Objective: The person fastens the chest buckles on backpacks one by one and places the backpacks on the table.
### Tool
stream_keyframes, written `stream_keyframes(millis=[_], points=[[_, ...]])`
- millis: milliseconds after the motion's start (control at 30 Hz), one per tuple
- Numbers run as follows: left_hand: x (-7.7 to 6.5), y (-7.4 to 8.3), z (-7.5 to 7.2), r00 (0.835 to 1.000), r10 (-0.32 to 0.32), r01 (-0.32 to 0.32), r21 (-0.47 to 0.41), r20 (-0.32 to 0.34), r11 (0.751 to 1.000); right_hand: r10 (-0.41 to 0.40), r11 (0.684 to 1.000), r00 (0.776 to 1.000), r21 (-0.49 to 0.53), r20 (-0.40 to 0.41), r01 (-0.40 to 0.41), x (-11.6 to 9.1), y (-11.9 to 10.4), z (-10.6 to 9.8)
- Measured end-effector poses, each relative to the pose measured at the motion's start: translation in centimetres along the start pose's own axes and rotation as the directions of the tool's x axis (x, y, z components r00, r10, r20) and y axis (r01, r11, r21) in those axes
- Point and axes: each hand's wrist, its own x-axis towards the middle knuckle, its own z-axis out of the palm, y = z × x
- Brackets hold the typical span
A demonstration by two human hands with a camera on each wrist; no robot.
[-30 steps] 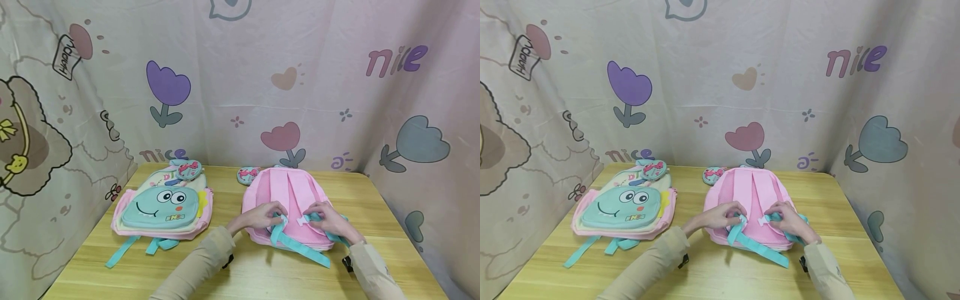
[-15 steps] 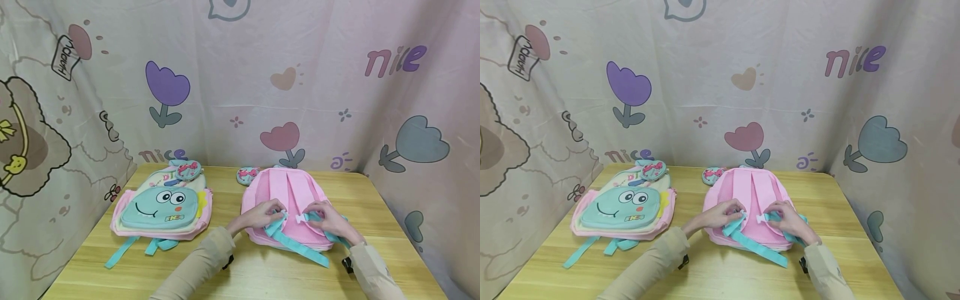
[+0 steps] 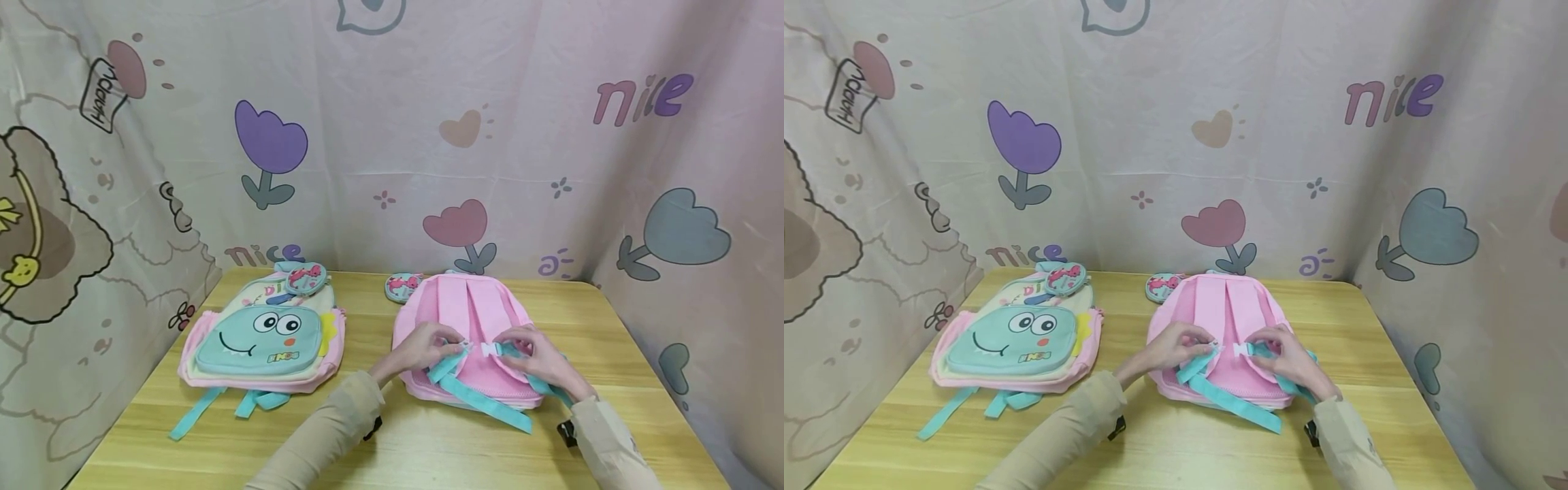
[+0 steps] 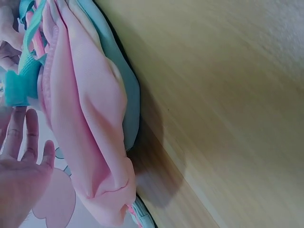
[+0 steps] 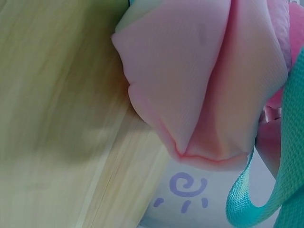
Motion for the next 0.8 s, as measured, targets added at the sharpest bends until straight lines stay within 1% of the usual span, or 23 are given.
stream_keyframes(millis=[167,267,500,800], points=[[0.0,0.1,0.1,1.0,-0.023,0.023,-0.008,-0.008,1.0,0.011,1.0,1.0,0.015,-0.009,-0.011,0.1,0.0,0.0],[0.1,0.2,0.1,1.0,-0.028,0.028,-0.018,-0.005,0.999,-0.004,1.0,1.0,0.021,-0.022,0.004,0.1,-0.1,0.0],[0.3,0.2,0.3,1.0,-0.008,0.008,0.007,-0.021,1.0,-0.025,0.999,0.999,0.025,-0.039,0.026,0.2,-0.5,0.0],[0.3,0.5,0.4,0.999,-0.038,0.038,-0.004,-0.023,0.999,-0.066,0.998,0.996,0.01,-0.059,0.067,0.3,-1.0,0.2]])
